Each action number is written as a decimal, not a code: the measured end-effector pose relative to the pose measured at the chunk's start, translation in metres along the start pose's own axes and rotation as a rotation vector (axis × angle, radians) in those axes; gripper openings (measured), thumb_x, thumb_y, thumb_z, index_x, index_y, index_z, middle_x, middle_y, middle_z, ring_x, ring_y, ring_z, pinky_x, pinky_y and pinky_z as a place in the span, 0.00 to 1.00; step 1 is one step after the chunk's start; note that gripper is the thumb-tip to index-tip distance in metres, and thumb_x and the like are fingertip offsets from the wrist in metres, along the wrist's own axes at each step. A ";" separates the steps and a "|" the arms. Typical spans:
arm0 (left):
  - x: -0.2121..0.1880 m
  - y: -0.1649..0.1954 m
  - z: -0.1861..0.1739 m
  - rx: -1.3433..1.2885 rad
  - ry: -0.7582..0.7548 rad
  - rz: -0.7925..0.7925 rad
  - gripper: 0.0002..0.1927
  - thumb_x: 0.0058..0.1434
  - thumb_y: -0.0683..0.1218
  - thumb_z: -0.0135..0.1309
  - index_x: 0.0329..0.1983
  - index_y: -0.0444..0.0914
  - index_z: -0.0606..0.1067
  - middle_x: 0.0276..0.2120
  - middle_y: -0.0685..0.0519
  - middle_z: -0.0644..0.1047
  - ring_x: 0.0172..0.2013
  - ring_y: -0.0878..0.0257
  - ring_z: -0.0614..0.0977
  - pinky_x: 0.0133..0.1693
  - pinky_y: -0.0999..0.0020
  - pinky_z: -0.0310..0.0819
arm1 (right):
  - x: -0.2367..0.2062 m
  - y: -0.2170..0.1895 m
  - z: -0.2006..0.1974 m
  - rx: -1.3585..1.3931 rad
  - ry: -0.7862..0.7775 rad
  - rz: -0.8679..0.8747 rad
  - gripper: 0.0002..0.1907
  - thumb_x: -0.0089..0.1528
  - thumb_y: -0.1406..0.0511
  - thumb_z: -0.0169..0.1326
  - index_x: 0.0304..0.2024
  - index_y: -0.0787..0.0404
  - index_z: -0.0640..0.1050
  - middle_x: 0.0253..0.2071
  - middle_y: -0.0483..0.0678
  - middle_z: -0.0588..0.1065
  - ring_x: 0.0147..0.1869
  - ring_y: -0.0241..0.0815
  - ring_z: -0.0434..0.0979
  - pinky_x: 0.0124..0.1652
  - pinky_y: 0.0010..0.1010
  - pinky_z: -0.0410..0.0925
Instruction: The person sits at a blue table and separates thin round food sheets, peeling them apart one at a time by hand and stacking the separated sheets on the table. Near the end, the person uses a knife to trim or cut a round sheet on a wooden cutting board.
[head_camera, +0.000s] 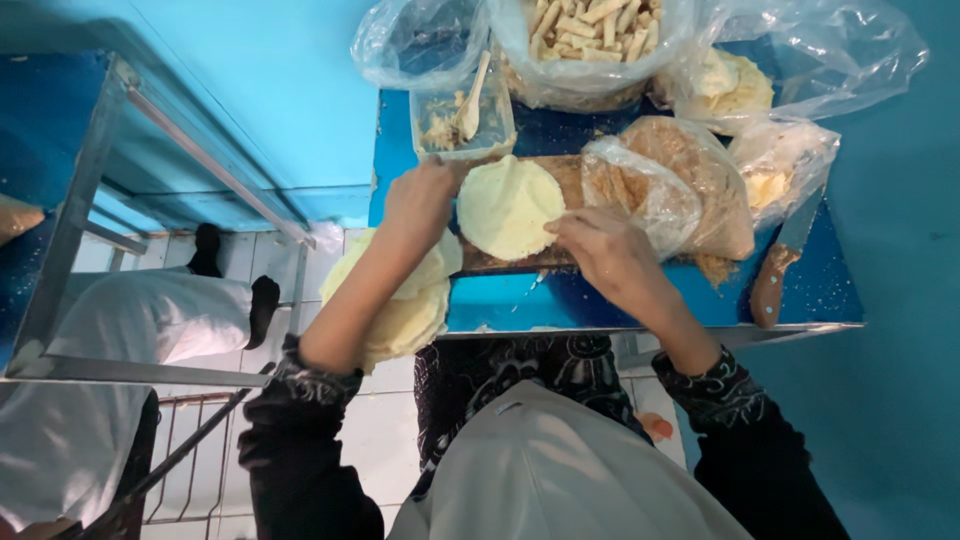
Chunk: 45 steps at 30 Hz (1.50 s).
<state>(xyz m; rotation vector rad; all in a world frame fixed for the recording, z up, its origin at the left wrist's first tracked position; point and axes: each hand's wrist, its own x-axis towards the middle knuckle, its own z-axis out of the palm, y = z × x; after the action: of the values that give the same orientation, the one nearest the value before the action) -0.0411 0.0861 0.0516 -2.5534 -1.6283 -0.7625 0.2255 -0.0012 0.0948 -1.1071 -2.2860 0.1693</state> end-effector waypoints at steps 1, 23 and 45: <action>0.000 0.001 -0.013 -0.011 0.026 -0.013 0.09 0.60 0.37 0.53 0.44 0.35 0.76 0.38 0.40 0.79 0.36 0.41 0.82 0.32 0.48 0.76 | 0.000 -0.001 -0.003 0.038 0.058 -0.001 0.10 0.63 0.70 0.60 0.48 0.61 0.81 0.47 0.52 0.78 0.52 0.54 0.79 0.49 0.42 0.71; -0.009 0.042 -0.140 -0.923 -0.199 0.289 0.19 0.64 0.45 0.67 0.55 0.39 0.76 0.42 0.59 0.77 0.27 0.76 0.66 0.28 0.78 0.60 | 0.053 -0.004 0.022 1.319 -0.384 0.383 0.19 0.57 0.74 0.60 0.52 0.61 0.78 0.49 0.37 0.77 0.51 0.29 0.78 0.47 0.24 0.74; -0.015 0.000 -0.110 -0.972 -0.252 -0.081 0.10 0.61 0.40 0.66 0.36 0.34 0.74 0.26 0.58 0.72 0.29 0.74 0.72 0.29 0.75 0.65 | 0.077 0.037 -0.013 0.984 -0.222 0.315 0.08 0.64 0.72 0.61 0.47 0.65 0.81 0.37 0.44 0.80 0.38 0.31 0.78 0.37 0.23 0.70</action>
<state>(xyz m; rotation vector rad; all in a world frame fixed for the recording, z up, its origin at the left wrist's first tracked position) -0.0895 0.0434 0.1424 -3.3123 -1.7044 -1.6257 0.2203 0.0790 0.1274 -0.8913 -1.7633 1.4154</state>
